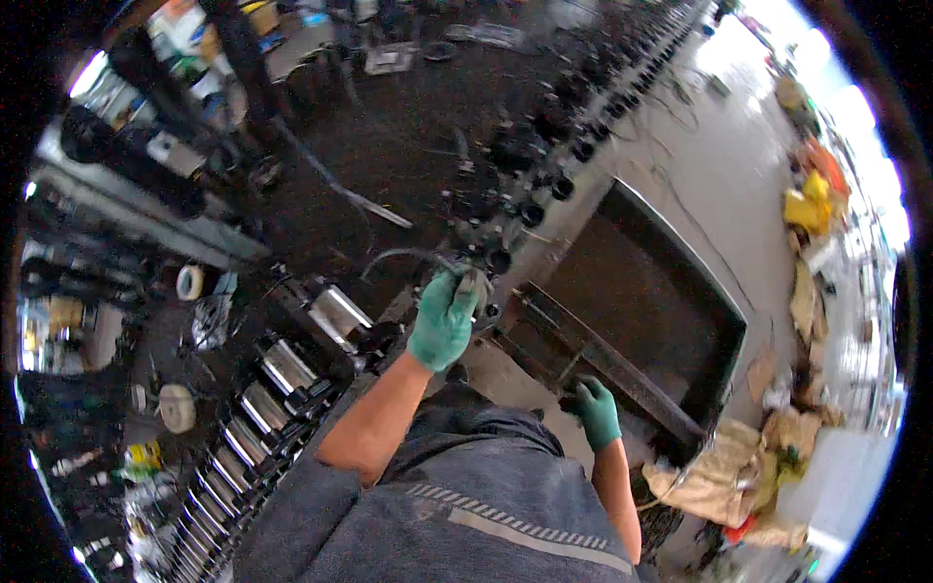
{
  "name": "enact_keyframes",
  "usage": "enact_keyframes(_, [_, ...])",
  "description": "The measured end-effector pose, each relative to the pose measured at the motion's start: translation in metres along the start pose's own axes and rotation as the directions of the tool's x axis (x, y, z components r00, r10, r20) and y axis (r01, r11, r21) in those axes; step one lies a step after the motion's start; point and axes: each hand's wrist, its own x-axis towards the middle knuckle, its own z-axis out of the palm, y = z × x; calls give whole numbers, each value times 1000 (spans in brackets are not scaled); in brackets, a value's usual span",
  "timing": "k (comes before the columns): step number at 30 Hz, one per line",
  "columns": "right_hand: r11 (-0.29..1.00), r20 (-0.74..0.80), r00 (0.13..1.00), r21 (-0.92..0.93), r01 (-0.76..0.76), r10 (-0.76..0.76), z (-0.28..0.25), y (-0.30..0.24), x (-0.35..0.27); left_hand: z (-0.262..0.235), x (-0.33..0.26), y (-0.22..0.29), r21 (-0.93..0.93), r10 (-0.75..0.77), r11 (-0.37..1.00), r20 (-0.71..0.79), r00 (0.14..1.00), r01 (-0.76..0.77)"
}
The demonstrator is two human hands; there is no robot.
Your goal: The person repeatedly picks up a cylindrical mechanical component from a metal rack, places it into a large rectangular tray, and then removes it to return it to the rack. This cycle is performed multiple times in a factory setting.
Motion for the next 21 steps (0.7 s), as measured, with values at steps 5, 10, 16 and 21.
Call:
enact_keyframes(5, [991,107,989,90,97,-106,34,-26,-2,40,-11,42,-297,-8,955,21,1000,14])
enact_keyframes(10, [996,-86,993,36,83,-80,-8,-17,-22,92,-18,26,-599,-147,779,114,983,186])
enact_keyframes(16, [912,-394,880,-400,96,-265,-78,-16,-56,133,-22,-16,-584,-299,707,264,917,399])
enact_keyframes(21, [641,-431,822,-760,-108,-372,-111,-57,-84,138,-26,-100,107,-593,804,218,775,585])
